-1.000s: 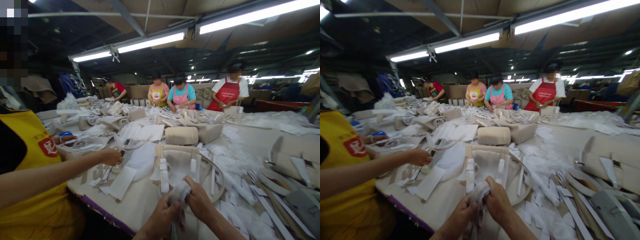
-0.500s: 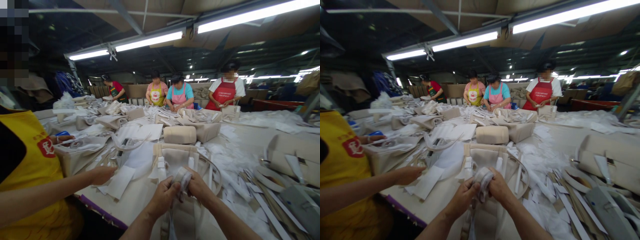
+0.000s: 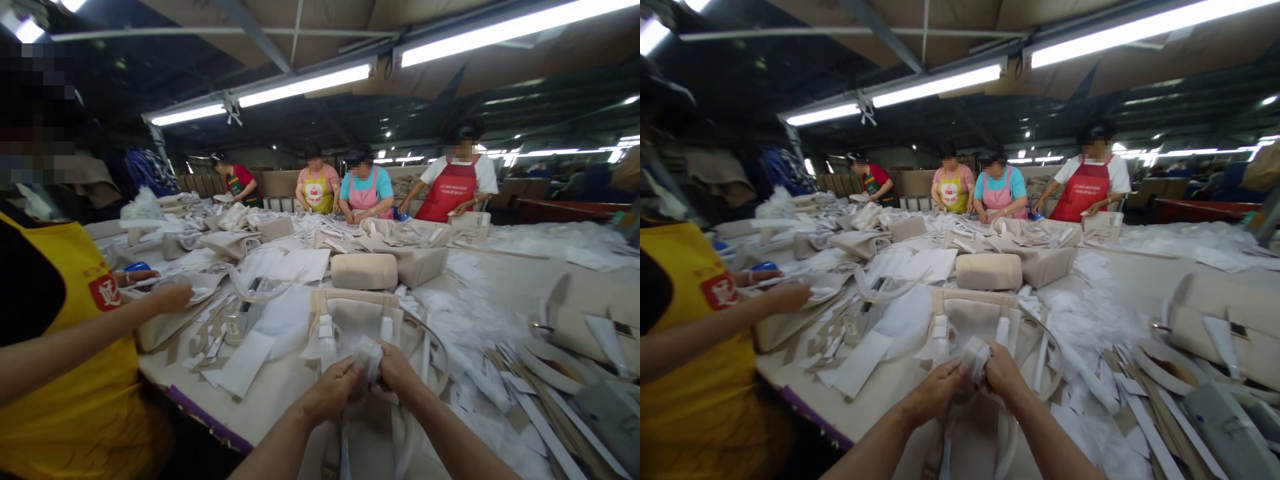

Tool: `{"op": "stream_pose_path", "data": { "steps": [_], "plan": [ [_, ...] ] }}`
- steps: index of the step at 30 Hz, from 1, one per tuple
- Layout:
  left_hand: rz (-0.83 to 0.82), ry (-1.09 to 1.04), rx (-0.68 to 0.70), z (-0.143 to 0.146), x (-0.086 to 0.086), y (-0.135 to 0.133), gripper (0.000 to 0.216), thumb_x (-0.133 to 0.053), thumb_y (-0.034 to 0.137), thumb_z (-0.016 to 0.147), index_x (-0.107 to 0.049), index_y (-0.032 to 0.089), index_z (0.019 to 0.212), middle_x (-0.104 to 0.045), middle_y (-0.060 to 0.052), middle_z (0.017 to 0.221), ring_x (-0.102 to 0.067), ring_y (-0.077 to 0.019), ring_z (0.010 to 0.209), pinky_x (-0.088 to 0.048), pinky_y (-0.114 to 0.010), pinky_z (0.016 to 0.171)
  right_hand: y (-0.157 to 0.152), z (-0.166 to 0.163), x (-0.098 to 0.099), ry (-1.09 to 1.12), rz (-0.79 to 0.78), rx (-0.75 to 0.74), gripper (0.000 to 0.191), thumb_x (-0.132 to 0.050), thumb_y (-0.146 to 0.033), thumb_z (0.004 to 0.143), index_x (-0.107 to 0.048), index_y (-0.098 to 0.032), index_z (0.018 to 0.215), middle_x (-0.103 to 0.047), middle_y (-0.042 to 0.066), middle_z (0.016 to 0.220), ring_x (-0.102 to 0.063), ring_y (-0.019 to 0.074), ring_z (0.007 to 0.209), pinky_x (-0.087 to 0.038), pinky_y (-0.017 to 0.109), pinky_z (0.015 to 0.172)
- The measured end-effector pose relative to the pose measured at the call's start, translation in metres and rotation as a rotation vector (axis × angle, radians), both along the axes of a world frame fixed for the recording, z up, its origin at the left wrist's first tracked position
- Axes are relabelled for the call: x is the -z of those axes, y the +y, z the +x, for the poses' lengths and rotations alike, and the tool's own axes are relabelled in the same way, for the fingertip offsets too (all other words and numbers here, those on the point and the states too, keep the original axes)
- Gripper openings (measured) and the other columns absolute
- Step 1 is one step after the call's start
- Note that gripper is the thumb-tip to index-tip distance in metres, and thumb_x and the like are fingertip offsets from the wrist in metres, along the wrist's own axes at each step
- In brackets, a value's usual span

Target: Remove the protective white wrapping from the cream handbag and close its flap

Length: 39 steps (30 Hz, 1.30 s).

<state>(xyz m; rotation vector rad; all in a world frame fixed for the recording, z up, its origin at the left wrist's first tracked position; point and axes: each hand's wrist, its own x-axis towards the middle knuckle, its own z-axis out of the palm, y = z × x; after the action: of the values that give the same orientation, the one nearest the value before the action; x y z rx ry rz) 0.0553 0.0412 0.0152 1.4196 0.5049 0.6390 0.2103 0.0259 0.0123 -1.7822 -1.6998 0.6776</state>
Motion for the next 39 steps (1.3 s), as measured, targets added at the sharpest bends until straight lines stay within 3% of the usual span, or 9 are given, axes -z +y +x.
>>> {"op": "stream_pose_path", "data": {
  "steps": [7, 11, 15, 19, 22, 26, 29, 34, 39],
  "plan": [
    [-0.142, 0.104, -0.125, 0.015, 0.02, 0.0, 0.044, -0.048, 0.055, 0.079, -0.055, 0.013, 0.087, -0.057, -0.001, 0.067, -0.048, -0.0116, 0.058, -0.037, -0.024, 0.058, 0.0, 0.015, -0.007, -0.384, 0.115, -0.036, 0.056, -0.04, -0.005, 0.069, -0.048, -0.025, 0.12, -0.064, 0.007, 0.1, -0.06, 0.0187, 0.088, -0.04, 0.027, 0.071],
    [0.055, 0.261, -0.186, 0.018, 0.014, -0.001, 0.04, -0.041, 0.05, 0.083, -0.057, 0.014, 0.089, -0.059, -0.004, 0.076, -0.051, -0.0164, 0.071, -0.04, -0.03, 0.069, 0.007, 0.022, -0.011, -0.472, 0.117, -0.114, 0.023, -0.042, -0.014, 0.076, -0.058, -0.022, 0.091, -0.065, 0.005, 0.086, -0.06, 0.0185, 0.081, -0.037, 0.026, 0.066],
    [0.4, 0.373, -0.347, 0.018, -0.002, -0.002, 0.029, -0.042, 0.034, 0.083, -0.061, 0.014, 0.09, -0.055, -0.013, 0.101, -0.046, -0.0241, 0.098, -0.031, -0.036, 0.092, 0.014, 0.025, -0.002, -0.41, 0.101, -0.097, 0.016, -0.046, -0.012, 0.074, -0.055, -0.018, 0.085, -0.065, 0.005, 0.076, -0.059, 0.0154, 0.073, -0.035, 0.023, 0.062],
    [0.531, 0.549, -0.283, 0.017, -0.024, 0.009, 0.02, -0.046, 0.027, 0.078, -0.061, 0.014, 0.073, -0.052, -0.011, 0.09, -0.046, -0.0243, 0.089, -0.031, -0.04, 0.09, 0.021, 0.03, 0.007, -0.31, 0.116, -0.125, 0.01, -0.047, -0.013, 0.074, -0.054, -0.016, 0.079, -0.065, 0.004, 0.072, -0.058, 0.0136, 0.068, -0.036, 0.021, 0.059],
    [0.425, 0.535, -0.152, 0.018, -0.033, 0.027, 0.018, -0.052, 0.028, 0.073, -0.055, 0.016, 0.06, -0.051, -0.003, 0.066, -0.048, -0.018, 0.068, -0.039, -0.034, 0.074, 0.029, 0.034, 0.01, -0.256, 0.143, -0.131, 0.008, -0.047, -0.014, 0.075, -0.054, -0.016, 0.078, -0.065, 0.005, 0.075, -0.057, 0.0133, 0.069, -0.038, 0.021, 0.06],
    [0.23, 0.463, -0.026, 0.019, -0.027, 0.039, 0.023, -0.047, 0.037, 0.076, -0.054, 0.016, 0.07, -0.041, 0.005, 0.05, -0.038, -0.0105, 0.046, -0.035, -0.024, 0.047, 0.041, 0.032, 0.014, -0.245, 0.144, -0.102, 0.01, -0.046, -0.017, 0.078, -0.056, -0.015, 0.075, -0.065, 0.006, 0.077, -0.058, 0.0146, 0.07, -0.04, 0.022, 0.06],
    [0.135, 0.408, -0.051, 0.019, -0.011, 0.037, 0.026, -0.045, 0.041, 0.077, -0.052, 0.016, 0.074, -0.04, 0.006, 0.051, -0.036, -0.008, 0.044, -0.032, -0.021, 0.044, 0.04, 0.025, 0.017, -0.288, 0.115, -0.066, 0.012, -0.047, -0.014, 0.076, -0.059, -0.014, 0.08, -0.066, 0.007, 0.08, -0.06, 0.0158, 0.074, -0.041, 0.022, 0.063],
    [0.005, 0.411, -0.106, 0.018, 0.01, 0.036, 0.03, -0.052, 0.045, 0.074, -0.048, 0.016, 0.063, -0.04, 0.006, 0.045, -0.037, -0.0077, 0.04, -0.03, -0.021, 0.041, 0.021, 0.014, 0.012, -0.438, 0.074, -0.001, 0.051, -0.043, -0.007, 0.073, -0.044, -0.019, 0.123, -0.064, 0.01, 0.094, -0.062, 0.0212, 0.082, -0.04, 0.027, 0.064],
    [-0.104, 0.442, -0.191, 0.026, 0.012, 0.04, 0.031, -0.055, 0.044, 0.073, -0.049, 0.017, 0.061, -0.039, 0.006, 0.042, -0.034, -0.0071, 0.037, -0.027, -0.02, 0.038, 0.012, 0.013, 0.007, -0.545, 0.031, -0.029, 0.028, -0.037, -0.012, 0.08, -0.055, -0.023, 0.098, -0.064, 0.008, 0.092, -0.063, 0.0218, 0.082, -0.038, 0.027, 0.061]
  ]
}}
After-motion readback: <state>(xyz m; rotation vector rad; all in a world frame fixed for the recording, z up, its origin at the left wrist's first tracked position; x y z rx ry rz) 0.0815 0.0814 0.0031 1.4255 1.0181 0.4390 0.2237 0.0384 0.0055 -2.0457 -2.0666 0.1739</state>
